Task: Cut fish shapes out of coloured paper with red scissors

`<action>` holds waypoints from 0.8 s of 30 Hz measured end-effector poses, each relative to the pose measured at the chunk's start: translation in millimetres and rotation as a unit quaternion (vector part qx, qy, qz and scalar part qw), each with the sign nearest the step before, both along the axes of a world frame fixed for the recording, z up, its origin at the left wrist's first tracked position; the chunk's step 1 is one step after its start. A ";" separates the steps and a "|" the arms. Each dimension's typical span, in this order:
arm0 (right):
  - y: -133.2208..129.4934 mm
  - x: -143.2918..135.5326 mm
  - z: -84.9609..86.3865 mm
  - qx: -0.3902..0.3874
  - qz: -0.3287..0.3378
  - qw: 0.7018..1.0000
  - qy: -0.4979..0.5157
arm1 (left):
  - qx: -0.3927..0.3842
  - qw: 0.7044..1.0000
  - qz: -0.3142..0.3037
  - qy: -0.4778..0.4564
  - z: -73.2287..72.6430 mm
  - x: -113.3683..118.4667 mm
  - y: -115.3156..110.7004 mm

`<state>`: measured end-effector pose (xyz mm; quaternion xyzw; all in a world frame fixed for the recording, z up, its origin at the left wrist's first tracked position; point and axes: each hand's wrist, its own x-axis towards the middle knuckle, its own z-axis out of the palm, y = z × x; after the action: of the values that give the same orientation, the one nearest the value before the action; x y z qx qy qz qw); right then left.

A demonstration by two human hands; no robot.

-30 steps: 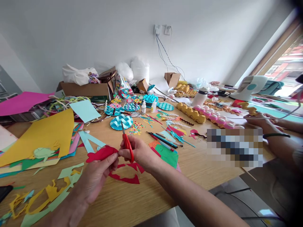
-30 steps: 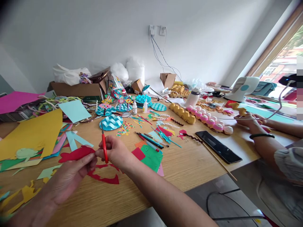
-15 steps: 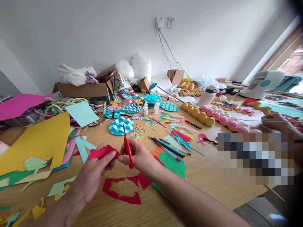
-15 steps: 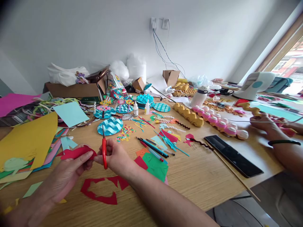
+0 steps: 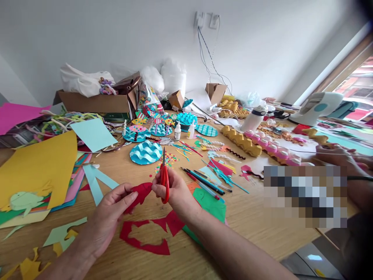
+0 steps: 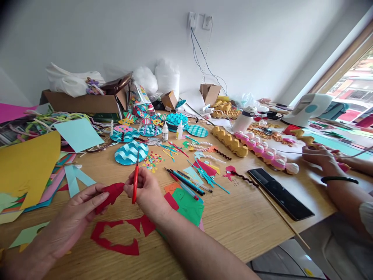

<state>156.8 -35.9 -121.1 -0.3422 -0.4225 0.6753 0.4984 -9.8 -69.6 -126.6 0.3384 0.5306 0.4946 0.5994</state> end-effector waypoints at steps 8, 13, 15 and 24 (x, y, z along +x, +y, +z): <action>6.9 5.2 0.6 0.016 -0.050 0.998 -0.019 | -0.014 0.998 0.031 -0.051 5.2 2.4 -0.4; 8.4 7.0 -2.1 0.012 0.004 1.000 -0.026 | 0.003 0.998 0.045 -0.045 0.4 -0.8 1.7; 7.3 6.2 -3.4 0.009 0.034 0.999 -0.025 | 0.010 0.999 0.041 -0.021 -2.0 -0.6 1.8; 5.3 5.8 -1.5 0.035 0.012 0.996 -0.084 | 0.088 0.988 -0.046 0.119 -4.5 4.5 -1.6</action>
<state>162.6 -30.6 -122.6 -0.3756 -0.4902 0.6348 0.4644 -5.3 -71.2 -131.1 0.4698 0.5368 0.4677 0.5220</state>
